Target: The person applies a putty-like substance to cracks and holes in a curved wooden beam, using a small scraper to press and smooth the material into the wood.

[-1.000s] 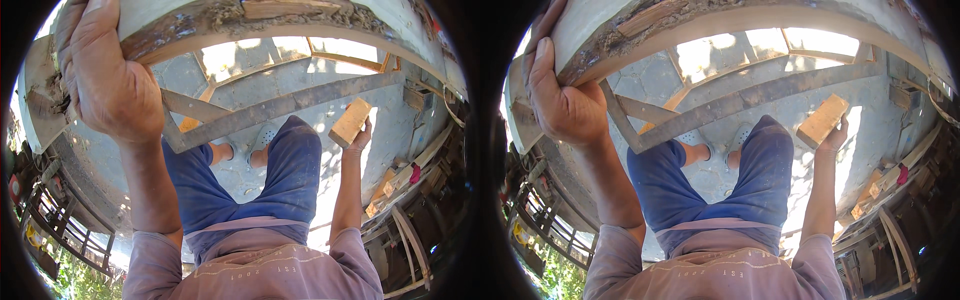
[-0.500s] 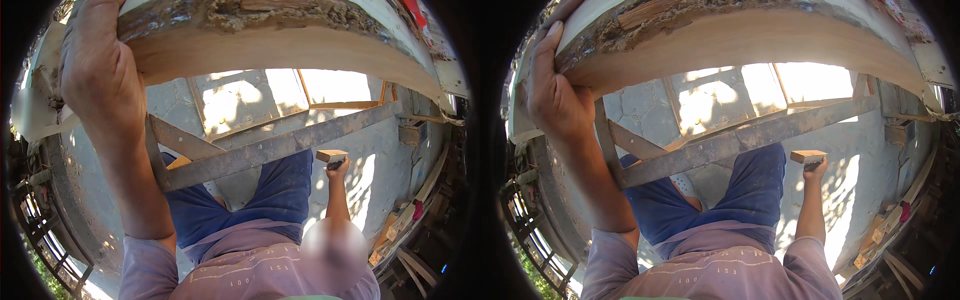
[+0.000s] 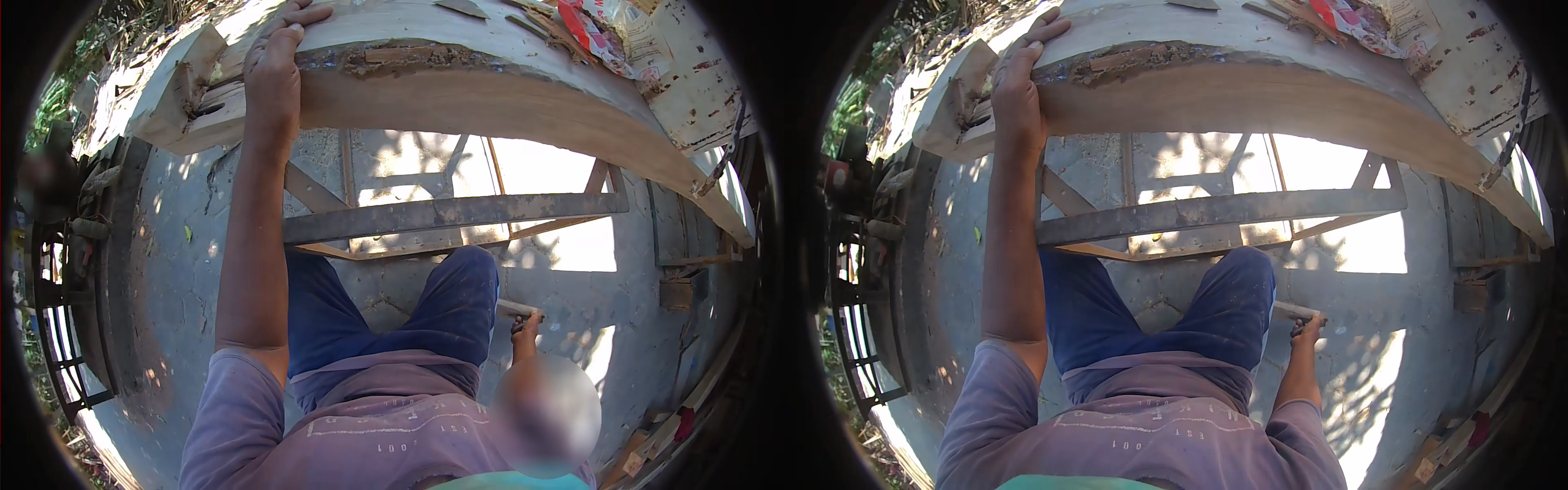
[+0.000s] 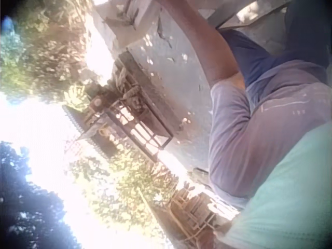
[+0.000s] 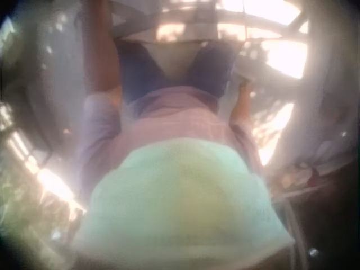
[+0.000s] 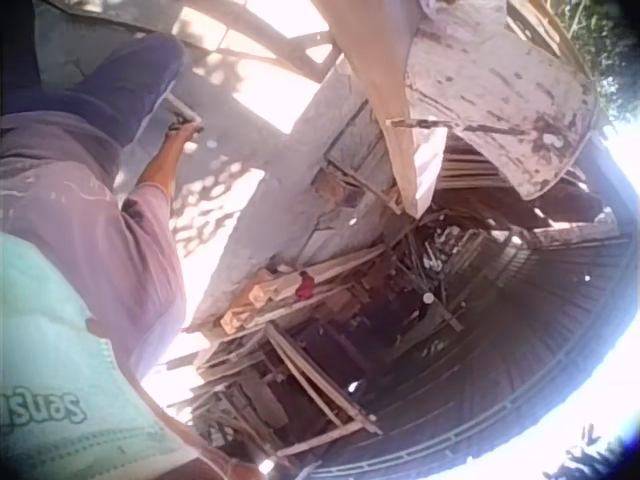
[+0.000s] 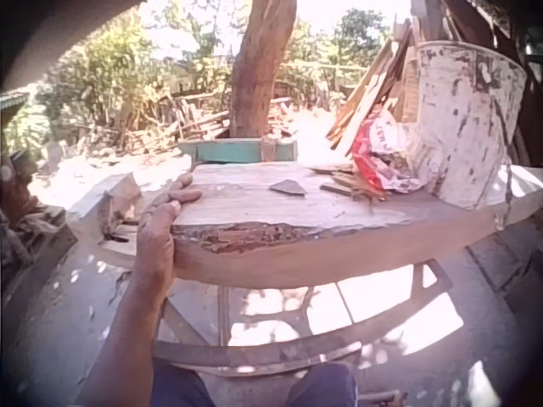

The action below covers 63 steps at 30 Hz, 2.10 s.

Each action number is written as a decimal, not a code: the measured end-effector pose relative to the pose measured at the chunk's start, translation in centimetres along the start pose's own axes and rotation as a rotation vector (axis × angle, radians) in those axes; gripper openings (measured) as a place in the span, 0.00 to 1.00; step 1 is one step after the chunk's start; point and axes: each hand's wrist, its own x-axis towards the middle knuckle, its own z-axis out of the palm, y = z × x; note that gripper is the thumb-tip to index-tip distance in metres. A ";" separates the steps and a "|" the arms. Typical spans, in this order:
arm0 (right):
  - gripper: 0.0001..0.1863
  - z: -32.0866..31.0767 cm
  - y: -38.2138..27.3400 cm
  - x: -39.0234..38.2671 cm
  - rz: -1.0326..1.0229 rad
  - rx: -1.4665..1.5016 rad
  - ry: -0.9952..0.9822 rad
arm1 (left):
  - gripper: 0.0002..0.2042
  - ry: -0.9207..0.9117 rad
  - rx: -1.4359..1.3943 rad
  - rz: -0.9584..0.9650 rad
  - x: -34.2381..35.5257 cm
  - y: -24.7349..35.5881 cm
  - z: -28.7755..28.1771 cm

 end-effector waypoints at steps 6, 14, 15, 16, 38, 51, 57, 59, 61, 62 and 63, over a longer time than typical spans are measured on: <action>0.13 -1.9 3.1 4.0 -0.076 -0.144 0.141 | 0.19 0.032 -0.099 -0.038 -0.1 -0.5 0.0; 0.13 -0.8 1.1 -2.1 -0.136 -0.289 -0.116 | 0.19 0.050 0.020 0.018 -0.2 -0.4 0.1; 0.13 -0.5 0.3 -3.3 -0.259 -0.330 -0.202 | 0.19 0.041 0.019 0.026 -0.1 -0.5 0.3; 0.14 0.3 -0.2 -4.9 -0.382 -0.372 -0.293 | 0.19 0.033 0.022 0.036 0.1 -0.5 0.4; 0.27 15.0 -13.9 -46.5 -0.630 -0.124 -1.610 | 0.20 -0.031 -0.048 0.055 0.5 -2.0 -1.1; 0.28 22.3 -13.8 -50.8 -2.004 -0.471 -0.991 | 0.19 -0.048 0.020 0.153 0.2 -1.5 -0.8; 0.35 25.1 -13.4 -49.9 -2.410 -0.389 -0.656 | 0.19 -0.048 0.009 0.145 0.3 -1.5 -0.7; 0.36 25.9 -13.6 -49.4 -2.531 -0.388 -0.479 | 0.20 -0.069 0.062 0.140 0.1 -1.3 -0.9; 0.37 26.4 -13.6 -49.1 -2.624 -0.408 -0.267 | 0.21 -0.055 0.075 0.149 0.3 -1.2 -0.9; 0.37 26.4 -13.5 -49.0 -2.640 -0.448 -0.201 | 0.21 -0.048 0.085 0.146 0.1 -1.0 -0.9; 0.36 26.2 -13.4 -49.2 -2.655 -0.489 -0.134 | 0.21 -0.047 0.113 0.134 -0.1 -0.9 -1.0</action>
